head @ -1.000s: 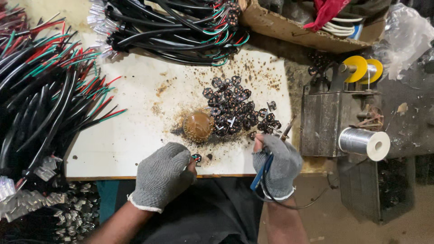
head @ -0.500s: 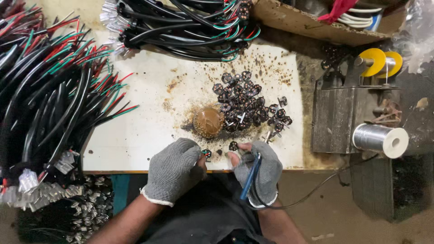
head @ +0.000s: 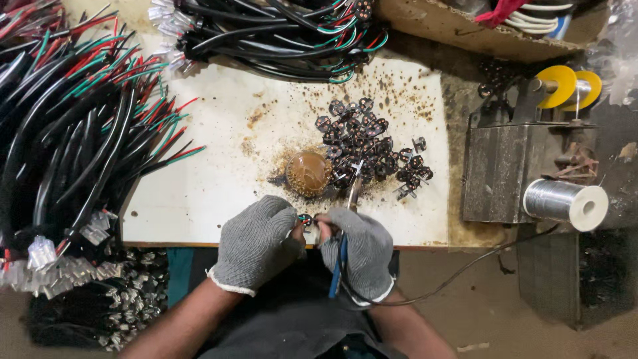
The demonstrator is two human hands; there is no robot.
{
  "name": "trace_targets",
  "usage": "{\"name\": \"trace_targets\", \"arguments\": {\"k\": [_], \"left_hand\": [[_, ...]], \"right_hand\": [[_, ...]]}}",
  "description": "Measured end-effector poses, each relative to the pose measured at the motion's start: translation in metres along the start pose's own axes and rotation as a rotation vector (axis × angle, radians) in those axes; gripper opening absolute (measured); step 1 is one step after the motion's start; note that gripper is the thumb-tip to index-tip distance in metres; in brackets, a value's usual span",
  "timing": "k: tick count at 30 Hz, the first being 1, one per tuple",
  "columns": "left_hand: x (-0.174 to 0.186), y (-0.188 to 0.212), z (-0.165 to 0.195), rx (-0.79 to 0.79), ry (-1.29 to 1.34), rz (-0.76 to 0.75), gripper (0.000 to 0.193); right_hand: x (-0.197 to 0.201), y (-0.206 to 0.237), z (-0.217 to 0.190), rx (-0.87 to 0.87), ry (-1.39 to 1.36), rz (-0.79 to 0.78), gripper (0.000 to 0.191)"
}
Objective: The person solders wires to small electrical components at a workbench. They hold a component in one gloved hand, position a wire against its terminal, and use a soldering iron with solder to attach the wire, then set the finished component aside and pick up the next one.
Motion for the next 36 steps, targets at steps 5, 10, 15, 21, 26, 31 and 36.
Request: {"name": "trace_targets", "arguments": {"k": [5,10,15,21,26,31,36], "left_hand": [[-0.001,-0.001,0.001,0.000,-0.035,-0.003,0.015],[0.000,0.000,0.001,-0.001,-0.007,0.014,0.015],[-0.001,0.001,-0.001,0.007,-0.040,-0.008,0.012],[0.001,0.000,-0.003,-0.005,0.015,0.018,0.012],[0.004,0.002,-0.010,0.028,-0.051,-0.039,0.012],[0.010,0.002,-0.018,0.056,-0.042,0.007,0.012],[0.007,0.002,-0.018,0.032,-0.027,0.049,0.013]], "right_hand": [[0.002,-0.002,-0.001,0.050,-0.001,-0.093,0.016],[0.006,0.001,0.000,0.045,-0.089,-0.125,0.021],[0.023,-0.005,0.015,-0.073,-0.337,-0.034,0.022],[0.005,-0.006,-0.006,0.142,-0.142,-0.166,0.025],[0.001,-0.015,-0.025,0.372,0.134,-0.226,0.025],[-0.005,-0.012,-0.028,0.490,0.299,-0.405,0.039],[-0.010,0.005,-0.036,0.614,0.240,-0.330,0.037]]}}
Point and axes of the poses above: each hand's wrist, its own y-axis away from the middle knuckle, its own x-axis out of the back of the hand, z = x × y, the point moved 6 cm from there along -y, towards the middle knuckle, and after that the axes turned 13 degrees about -y, right-handed, at the moved point
